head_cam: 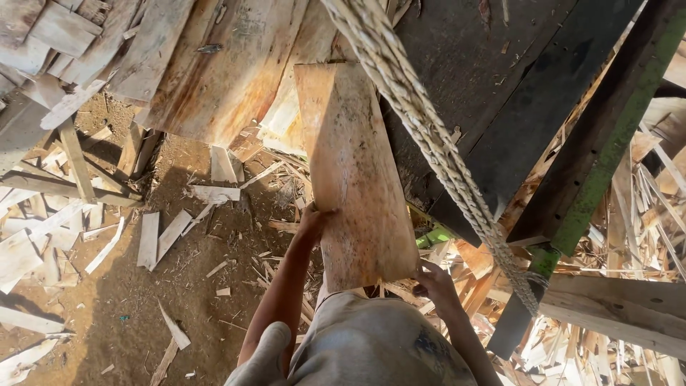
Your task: The person picks up wooden planks from a large pile and places them onto a processing machine. They repeatedly handle the wood, positioning it on the machine's surface and moving it through the mechanism.
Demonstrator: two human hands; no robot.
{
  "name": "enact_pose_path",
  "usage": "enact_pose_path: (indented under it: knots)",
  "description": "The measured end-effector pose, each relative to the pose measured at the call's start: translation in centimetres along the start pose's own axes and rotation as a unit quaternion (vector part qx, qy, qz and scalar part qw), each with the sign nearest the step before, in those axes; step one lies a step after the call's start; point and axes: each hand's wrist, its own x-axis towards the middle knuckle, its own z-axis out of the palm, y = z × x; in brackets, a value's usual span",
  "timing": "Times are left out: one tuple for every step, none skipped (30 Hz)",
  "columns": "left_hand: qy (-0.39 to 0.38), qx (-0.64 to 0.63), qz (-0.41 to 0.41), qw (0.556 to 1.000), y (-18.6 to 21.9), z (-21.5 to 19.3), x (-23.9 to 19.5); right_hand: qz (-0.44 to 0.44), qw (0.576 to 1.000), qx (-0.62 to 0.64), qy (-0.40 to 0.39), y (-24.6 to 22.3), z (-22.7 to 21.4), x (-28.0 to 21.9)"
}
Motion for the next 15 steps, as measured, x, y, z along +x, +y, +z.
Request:
enact_pose_path:
  knots:
    - [0.001,0.0,0.001,1.0,0.3,-0.1,-0.3,-0.001,1.0,0.0,-0.002,-0.3,0.3,-0.2]
    - [0.02,0.071,0.034,0.997,0.6,-0.3,-0.7,-0.005,1.0,-0.018,0.0,-0.6,0.8,-0.5]
    - [0.038,0.143,0.066,0.987,0.9,-0.5,-1.0,-0.009,0.999,-0.036,0.002,-0.8,1.2,-0.8]
    - [0.036,0.146,0.066,0.986,1.4,-0.4,-1.6,-0.009,0.999,-0.032,0.004,-0.7,1.6,-1.4]
    - [0.047,0.141,0.054,0.987,1.9,-0.2,-2.3,-0.018,1.0,-0.016,0.012,-0.7,1.9,-2.0]
    - [0.053,0.138,0.043,0.988,2.6,0.3,-2.6,-0.03,0.999,0.002,0.024,-0.7,2.2,-2.6]
    - [0.047,0.143,0.044,0.988,3.6,0.7,-3.2,-0.033,0.999,0.008,0.03,-0.5,2.2,-3.0]
    - [0.026,0.184,0.073,0.98,4.4,1.4,-3.7,-0.025,0.998,0.049,0.037,-0.1,2.2,-3.5]
    - [0.005,0.223,0.103,0.969,5.3,2.0,-4.2,-0.018,0.995,0.09,0.045,0.4,2.2,-4.1]
    - [-0.007,0.23,0.1,0.968,5.8,3.0,-3.6,-0.02,0.993,0.098,0.056,0.4,2.1,-4.3]
    - [-0.038,0.244,0.118,0.962,6.3,4.1,-3.0,-0.024,0.988,0.135,0.067,0.6,1.8,-4.6]
    - [-0.072,0.26,0.135,0.953,6.7,5.2,-2.4,-0.029,0.981,0.174,0.079,1.0,1.7,-4.9]
    - [-0.086,0.268,0.132,0.95,5.5,5.6,0.4,-0.032,0.978,0.185,0.092,0.7,1.4,-5.0]
    - [-0.171,0.196,0.13,0.957,4.5,6.1,3.2,-0.067,0.969,0.215,0.104,0.5,1.3,-5.2]
    - [-0.253,0.12,0.122,0.952,3.4,6.7,6.0,-0.102,0.957,0.244,0.116,0.3,1.3,-5.5]
